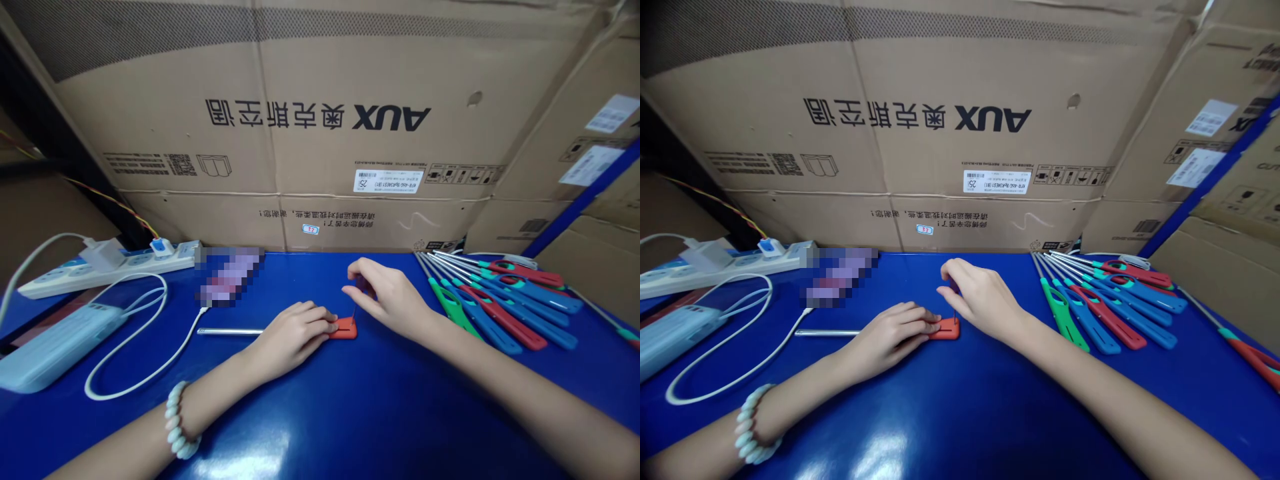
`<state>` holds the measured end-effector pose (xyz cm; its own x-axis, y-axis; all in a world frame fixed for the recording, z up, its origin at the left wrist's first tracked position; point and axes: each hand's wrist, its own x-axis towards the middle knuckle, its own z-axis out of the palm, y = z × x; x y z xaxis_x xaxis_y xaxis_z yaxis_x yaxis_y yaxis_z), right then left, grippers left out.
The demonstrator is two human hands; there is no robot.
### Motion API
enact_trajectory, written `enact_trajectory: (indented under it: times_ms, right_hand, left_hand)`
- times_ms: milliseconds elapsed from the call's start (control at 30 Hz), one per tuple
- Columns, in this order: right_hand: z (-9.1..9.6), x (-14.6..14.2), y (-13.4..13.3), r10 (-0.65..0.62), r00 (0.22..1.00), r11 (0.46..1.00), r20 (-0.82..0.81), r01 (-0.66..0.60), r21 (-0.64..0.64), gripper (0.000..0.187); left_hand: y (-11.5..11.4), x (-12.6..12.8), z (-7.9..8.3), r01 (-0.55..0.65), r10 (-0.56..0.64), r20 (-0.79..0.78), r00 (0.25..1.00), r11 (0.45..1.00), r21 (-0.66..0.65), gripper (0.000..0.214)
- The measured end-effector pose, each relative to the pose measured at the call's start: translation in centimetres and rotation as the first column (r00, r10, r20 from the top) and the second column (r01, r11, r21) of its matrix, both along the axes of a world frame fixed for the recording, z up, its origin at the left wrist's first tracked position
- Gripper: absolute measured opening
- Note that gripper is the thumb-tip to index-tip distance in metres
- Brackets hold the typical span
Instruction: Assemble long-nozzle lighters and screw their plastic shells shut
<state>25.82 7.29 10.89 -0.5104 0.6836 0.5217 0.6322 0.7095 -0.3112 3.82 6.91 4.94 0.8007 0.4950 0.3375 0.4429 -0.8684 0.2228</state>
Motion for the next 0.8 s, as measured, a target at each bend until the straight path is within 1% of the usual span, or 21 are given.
enact_trajectory:
  times_ms: [67,100,167,200,233,300,367,400,433,533,567,633,700,733,767,800]
  right_hand:
    - [-0.03,0.10,-0.16,-0.047,0.999,0.999,0.009,0.047,0.014,0.012]
    - [0.02,0.18,-0.21,-0.034,0.999,0.999,-0.007,0.034,-0.017,0.011]
    - [0.16,0.38,-0.26,0.047,0.996,0.991,-0.071,-0.055,-0.119,0.013]
    - [0.21,0.48,-0.26,0.080,0.991,0.983,-0.104,-0.096,-0.156,0.015]
    - [0.21,0.56,-0.25,0.094,0.988,0.980,-0.126,-0.114,-0.165,0.014]
    - [0.14,0.67,-0.24,0.064,0.991,0.990,-0.117,-0.078,-0.115,0.005]
    - [0.08,0.71,-0.28,0.012,0.997,0.999,-0.077,-0.016,-0.049,0.010]
    - [0.10,0.73,-0.30,0.009,0.998,0.999,-0.063,-0.012,-0.048,0.009]
    - [0.14,0.74,-0.33,0.026,0.998,0.997,-0.061,-0.031,-0.074,0.008]
    - [0.25,0.82,-0.32,0.108,0.989,0.974,-0.105,-0.127,-0.190,0.020]
    - [0.24,0.83,-0.31,0.111,0.987,0.972,-0.114,-0.131,-0.194,0.019]
    - [0.18,0.84,-0.29,0.062,0.994,0.987,-0.093,-0.075,-0.142,0.009]
    - [0.19,0.82,-0.32,0.001,0.999,0.997,-0.051,-0.005,-0.081,0.011]
    - [0.24,0.82,-0.35,-0.001,0.999,0.997,-0.038,-0.002,-0.080,0.011]
    - [0.29,0.83,-0.36,0.024,0.999,0.994,-0.038,-0.028,-0.105,0.011]
    - [0.34,0.85,-0.36,0.062,0.997,0.987,-0.054,-0.070,-0.144,0.015]
  left_hand:
    - [0.01,0.02,-0.01,0.002,-0.002,-0.001,1.000,1.000,-0.006,0.018]
    - [0.02,0.04,-0.03,0.003,-0.003,0.001,1.000,1.000,-0.008,0.018]
    - [0.03,0.08,-0.06,0.004,-0.004,0.005,1.000,1.000,-0.010,0.017]
    - [0.03,0.10,-0.06,0.005,-0.005,0.007,1.000,1.000,-0.009,0.017]
    - [0.02,0.12,-0.05,0.006,-0.006,0.010,1.000,1.000,-0.006,0.018]
    - [0.00,0.14,0.00,0.010,-0.010,0.014,1.000,1.000,0.003,0.018]
    - [-0.02,0.12,0.04,0.012,-0.012,0.017,1.000,1.000,0.010,0.019]
    - [-0.02,0.10,0.04,0.012,-0.012,0.018,1.000,1.000,0.012,0.019]
    - [-0.01,0.08,0.03,0.011,-0.011,0.018,1.000,1.000,0.012,0.019]
    - [0.02,0.00,-0.06,0.006,-0.006,0.015,1.000,1.000,0.010,0.019]
    - [0.03,-0.01,-0.09,0.004,-0.005,0.014,1.000,1.000,0.010,0.019]
    - [0.05,-0.01,-0.10,0.007,-0.007,0.013,1.000,1.000,0.013,0.020]
    - [0.05,0.01,-0.06,0.011,-0.011,0.014,1.000,1.000,0.019,0.020]
    - [0.04,0.02,-0.03,0.011,-0.011,0.015,1.000,1.000,0.022,0.020]
    - [0.03,0.03,-0.01,0.010,-0.010,0.018,1.000,1.000,0.024,0.020]
    - [0.03,0.04,0.01,0.009,-0.009,0.021,1.000,1.000,0.027,0.020]
